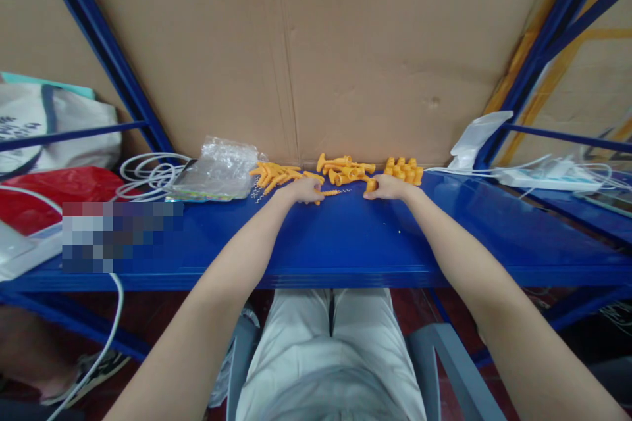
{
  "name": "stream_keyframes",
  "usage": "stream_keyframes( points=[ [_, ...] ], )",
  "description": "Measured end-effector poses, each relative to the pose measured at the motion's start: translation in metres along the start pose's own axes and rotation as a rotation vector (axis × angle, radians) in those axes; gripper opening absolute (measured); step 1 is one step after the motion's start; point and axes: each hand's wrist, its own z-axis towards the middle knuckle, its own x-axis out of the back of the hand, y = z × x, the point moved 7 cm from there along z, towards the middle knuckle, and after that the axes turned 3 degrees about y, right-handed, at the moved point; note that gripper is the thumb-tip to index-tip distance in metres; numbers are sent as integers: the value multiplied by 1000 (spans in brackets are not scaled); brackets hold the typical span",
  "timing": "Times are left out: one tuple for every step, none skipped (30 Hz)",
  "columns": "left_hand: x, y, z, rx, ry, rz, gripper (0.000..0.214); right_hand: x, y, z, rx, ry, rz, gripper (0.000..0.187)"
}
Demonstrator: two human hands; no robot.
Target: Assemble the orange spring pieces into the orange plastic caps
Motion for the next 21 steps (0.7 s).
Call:
stream_keyframes(
  points=[
    [0, 0, -1, 20, -6, -32, 10, 0, -4, 1, 25, 36, -22, 21],
    [-1, 0, -2, 33, 0, -64, 7, 0, -7, 2, 41, 68, -49, 23],
    [0, 0, -2, 40, 15, -91, 6, 1, -9, 3, 55, 98, -81, 26],
    [0, 1, -2, 42, 36, -114, 7, 1, -11, 3, 72, 127, -118, 29],
    [0, 1, -2, 41, 54, -129, 10, 2, -14, 2, 91, 152, -159, 33],
    [1, 2, -2, 37, 68, -136, 12, 3, -16, 2, 111, 171, -199, 37],
    [1, 2, -1, 31, 80, -136, 13, 3, -19, 0, 131, 180, -233, 41],
    [1, 3, -1, 21, 90, -131, 14, 3, -21, -1, 145, 178, -260, 43],
    [2, 3, -1, 10, 100, -125, 14, 2, -23, -3, 153, 167, -281, 43],
    [2, 3, 0, 1, 108, -120, 13, 1, -25, -4, 150, 152, -296, 43],
    [3, 3, 0, -5, 115, -116, 13, 1, -26, -6, 139, 139, -306, 43],
    [3, 3, 0, -7, 119, -114, 13, 2, -26, -7, 121, 130, -313, 43],
    [3, 3, 0, -9, 119, -116, 14, 2, -26, -9, 97, 126, -314, 43],
    [3, 2, 0, -10, 119, -120, 14, 4, -25, -10, 71, 128, -311, 43],
    [3, 2, 0, -11, 118, -124, 15, 5, -23, -10, 48, 133, -305, 43],
    [3, 2, 0, -12, 120, -127, 15, 6, -21, -10, 30, 139, -300, 43],
    [3, 2, 0, -14, 125, -128, 15, 7, -19, -9, 24, 143, -293, 43],
    [3, 2, 0, -15, 131, -127, 15, 6, -17, -8, 31, 143, -287, 43],
    [3, 2, 1, -18, 138, -126, 14, 5, -17, -5, 53, 138, -278, 43],
    [3, 1, 1, -21, 144, -126, 14, 2, -17, -3, 86, 136, -261, 41],
    [3, 2, 2, -28, 151, -125, 14, -1, -18, 0, 125, 137, -238, 39]
  ],
)
